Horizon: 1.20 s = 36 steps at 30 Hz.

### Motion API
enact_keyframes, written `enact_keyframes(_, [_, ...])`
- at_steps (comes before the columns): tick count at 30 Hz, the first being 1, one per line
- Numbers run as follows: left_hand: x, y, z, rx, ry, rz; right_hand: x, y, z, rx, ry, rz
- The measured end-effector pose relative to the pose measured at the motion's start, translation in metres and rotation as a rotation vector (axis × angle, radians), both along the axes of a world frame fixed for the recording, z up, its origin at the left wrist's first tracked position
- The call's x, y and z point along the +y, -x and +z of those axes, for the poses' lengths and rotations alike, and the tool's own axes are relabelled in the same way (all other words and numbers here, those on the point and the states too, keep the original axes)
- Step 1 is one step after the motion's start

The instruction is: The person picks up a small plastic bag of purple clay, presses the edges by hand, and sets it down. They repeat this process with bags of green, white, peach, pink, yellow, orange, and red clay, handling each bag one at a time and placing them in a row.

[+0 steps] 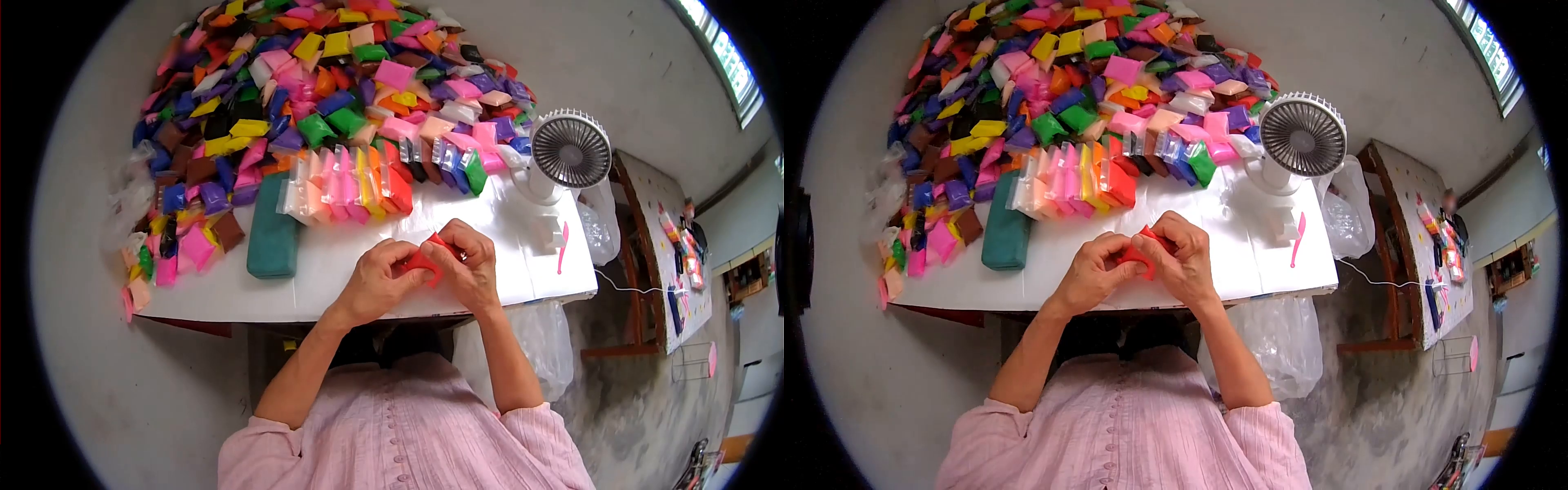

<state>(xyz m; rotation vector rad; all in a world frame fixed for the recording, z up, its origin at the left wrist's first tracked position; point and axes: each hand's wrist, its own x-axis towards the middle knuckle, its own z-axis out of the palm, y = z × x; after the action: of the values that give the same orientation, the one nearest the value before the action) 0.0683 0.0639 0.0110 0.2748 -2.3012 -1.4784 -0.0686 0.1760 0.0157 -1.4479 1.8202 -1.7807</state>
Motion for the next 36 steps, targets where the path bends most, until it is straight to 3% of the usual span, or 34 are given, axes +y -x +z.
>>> enact_keyframes(3, [0.002,-0.002,0.004,0.008,-0.355,-0.028,-0.002,0.0,-0.004,-0.182,0.014,0.042])
enact_keyframes(6, [0.0,0.0,-0.003,0.136,-0.527,0.062,-0.005,-0.008,0.001,-0.297,-0.071,0.028])
enact_keyframes(11, [0.001,0.0,-0.001,0.157,-0.465,0.04,-0.002,-0.005,0.008,-0.131,-0.071,0.141])
enact_keyframes(20, [0.001,-0.003,0.003,0.135,-0.498,0.025,-0.002,-0.009,0.007,-0.208,-0.005,0.095])
enact_keyframes(26, [0.001,-0.003,0.001,0.114,-0.469,0.019,-0.001,-0.002,0.001,0.064,-0.044,-0.03])
enact_keyframes(36, [-0.002,-0.005,0.003,0.084,-0.437,-0.006,-0.006,-0.005,-0.003,-0.202,-0.06,0.092])
